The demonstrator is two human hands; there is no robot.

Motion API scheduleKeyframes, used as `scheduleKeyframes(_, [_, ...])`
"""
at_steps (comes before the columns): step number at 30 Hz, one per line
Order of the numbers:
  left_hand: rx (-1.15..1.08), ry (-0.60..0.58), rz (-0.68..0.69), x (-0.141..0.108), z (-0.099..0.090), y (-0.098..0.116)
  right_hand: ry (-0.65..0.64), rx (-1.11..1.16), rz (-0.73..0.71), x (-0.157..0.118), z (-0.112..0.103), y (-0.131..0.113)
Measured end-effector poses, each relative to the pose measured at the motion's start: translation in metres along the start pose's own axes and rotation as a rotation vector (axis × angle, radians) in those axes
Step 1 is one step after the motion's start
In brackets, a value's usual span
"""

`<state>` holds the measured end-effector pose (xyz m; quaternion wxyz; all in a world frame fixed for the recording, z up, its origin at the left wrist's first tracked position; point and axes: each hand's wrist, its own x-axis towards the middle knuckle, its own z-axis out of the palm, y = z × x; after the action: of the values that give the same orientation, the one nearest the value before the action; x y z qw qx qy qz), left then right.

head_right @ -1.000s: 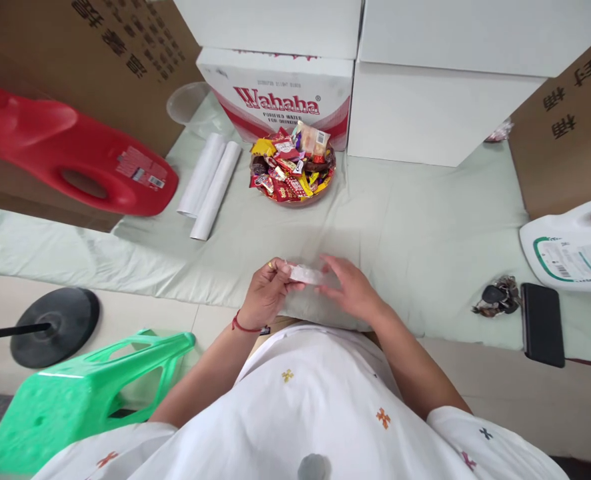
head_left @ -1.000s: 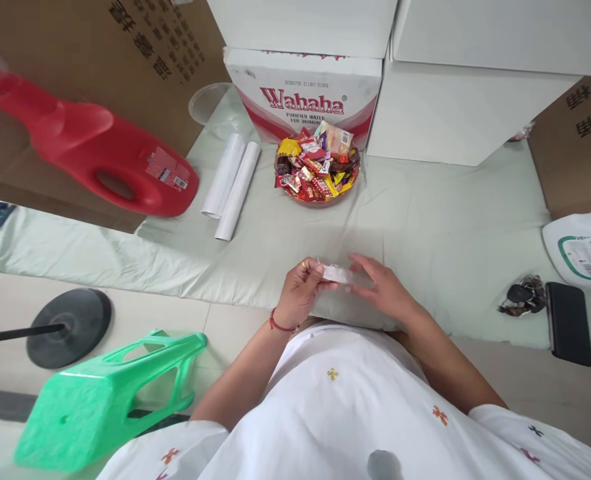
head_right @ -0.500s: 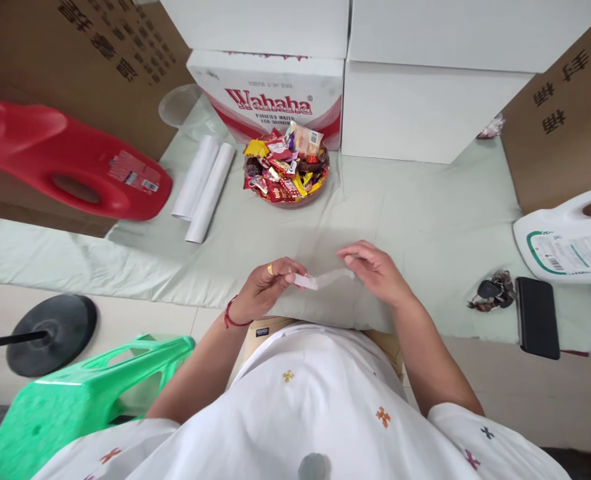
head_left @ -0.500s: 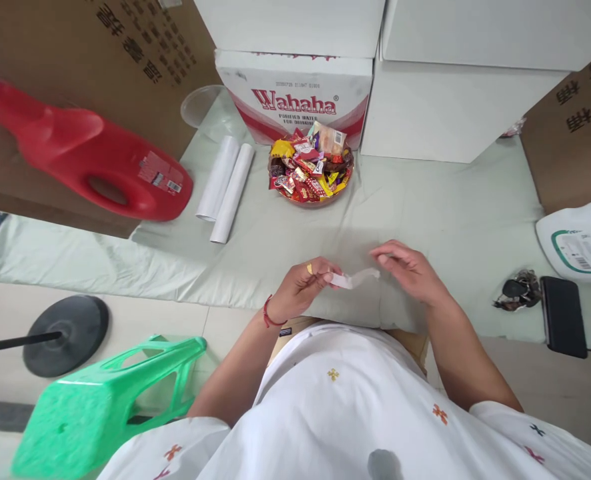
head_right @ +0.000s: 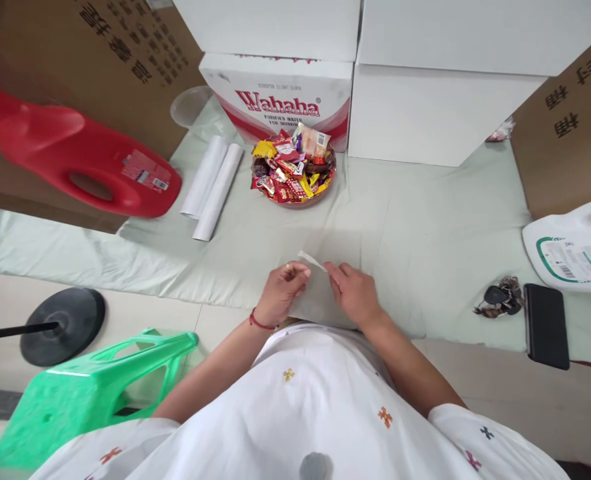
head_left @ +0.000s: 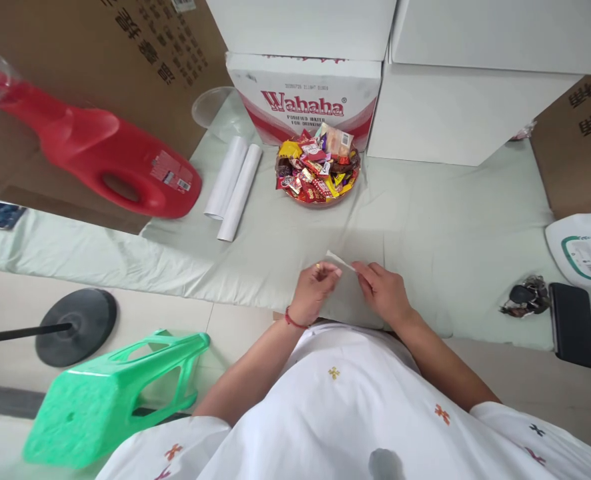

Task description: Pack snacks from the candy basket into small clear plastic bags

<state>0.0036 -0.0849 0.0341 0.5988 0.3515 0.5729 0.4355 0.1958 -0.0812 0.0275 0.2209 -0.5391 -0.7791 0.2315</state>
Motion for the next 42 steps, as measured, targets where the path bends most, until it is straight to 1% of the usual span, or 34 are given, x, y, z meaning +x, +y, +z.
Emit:
scheduleKeyframes(1, [-0.038,-0.048,-0.074,-0.001,0.007,-0.001,0.008,-0.058,-0.006,-0.001,0.002,-0.001])
scheduleKeyframes(2, [-0.07,-0.066,-0.132,-0.002,0.013,-0.002,0.013,-0.102,-0.014,-0.003,0.004,-0.001])
scheduleKeyframes(3, [-0.098,-0.06,-0.168,-0.001,0.018,-0.003,0.016,-0.131,-0.023,-0.004,0.006,-0.002])
scheduleKeyframes(4, [-0.127,-0.038,-0.185,0.0,0.022,-0.003,0.016,-0.148,-0.035,-0.006,0.007,-0.003])
scheduleKeyframes(6, [-0.19,0.008,-0.178,0.003,0.025,-0.003,0.019,-0.143,-0.048,-0.009,0.008,-0.003])
scheduleKeyframes(8, [-0.238,0.003,-0.152,0.005,0.024,-0.002,0.021,-0.057,-0.037,-0.01,0.007,-0.003])
scheduleKeyframes(11, [-0.254,-0.067,-0.146,0.004,0.019,-0.002,-0.02,0.218,-0.014,-0.01,0.002,-0.001])
scheduleKeyframes(13, [-0.233,-0.09,-0.141,0.002,0.016,-0.002,-0.011,0.375,-0.004,-0.008,-0.002,0.0])
scheduleKeyframes(16, [-0.172,-0.081,-0.123,-0.001,0.018,-0.003,0.111,0.425,0.035,-0.002,-0.003,-0.001])
scheduleKeyframes(17, [-0.157,-0.077,-0.122,-0.001,0.019,-0.003,0.131,0.428,0.044,-0.001,-0.003,-0.002])
scheduleKeyframes(18, [-0.146,-0.077,-0.122,-0.002,0.02,-0.003,0.127,0.445,0.05,0.001,-0.002,-0.003])
scheduleKeyframes(20, [-0.134,-0.094,-0.123,-0.003,0.021,-0.002,0.074,0.53,0.079,0.004,0.0,-0.004])
scheduleKeyframes(22, [-0.139,-0.109,-0.117,-0.004,0.02,-0.001,0.034,0.668,0.189,0.007,0.002,-0.003])
scheduleKeyframes(24, [-0.171,-0.115,-0.121,-0.004,0.017,0.0,0.041,0.829,0.359,0.009,0.002,-0.001])
scheduleKeyframes(26, [-0.212,-0.122,-0.155,-0.003,0.013,0.001,0.056,0.979,0.505,0.01,0.001,0.002])
scheduleKeyframes(29, [-0.237,-0.158,-0.213,-0.002,0.011,0.001,0.034,1.102,0.608,0.011,-0.001,0.002])
scheduleKeyframes(33, [-0.248,-0.145,-0.169,-0.001,0.018,0.001,0.016,1.086,0.636,0.01,-0.003,-0.005])
scheduleKeyframes(36, [-0.291,-0.105,-0.156,0.003,0.018,0.002,-0.105,1.027,0.618,0.01,-0.004,-0.005])
scheduleKeyframes(38, [-0.323,-0.071,-0.158,0.007,0.014,0.002,-0.135,0.991,0.624,0.01,-0.005,-0.003])
scheduleKeyframes(40, [-0.337,-0.05,-0.169,0.01,0.012,0.0,-0.095,0.946,0.616,0.01,-0.004,-0.001])
scheduleKeyframes(42, [-0.316,-0.026,-0.186,0.01,0.012,-0.002,-0.016,0.858,0.565,0.01,-0.003,-0.001])
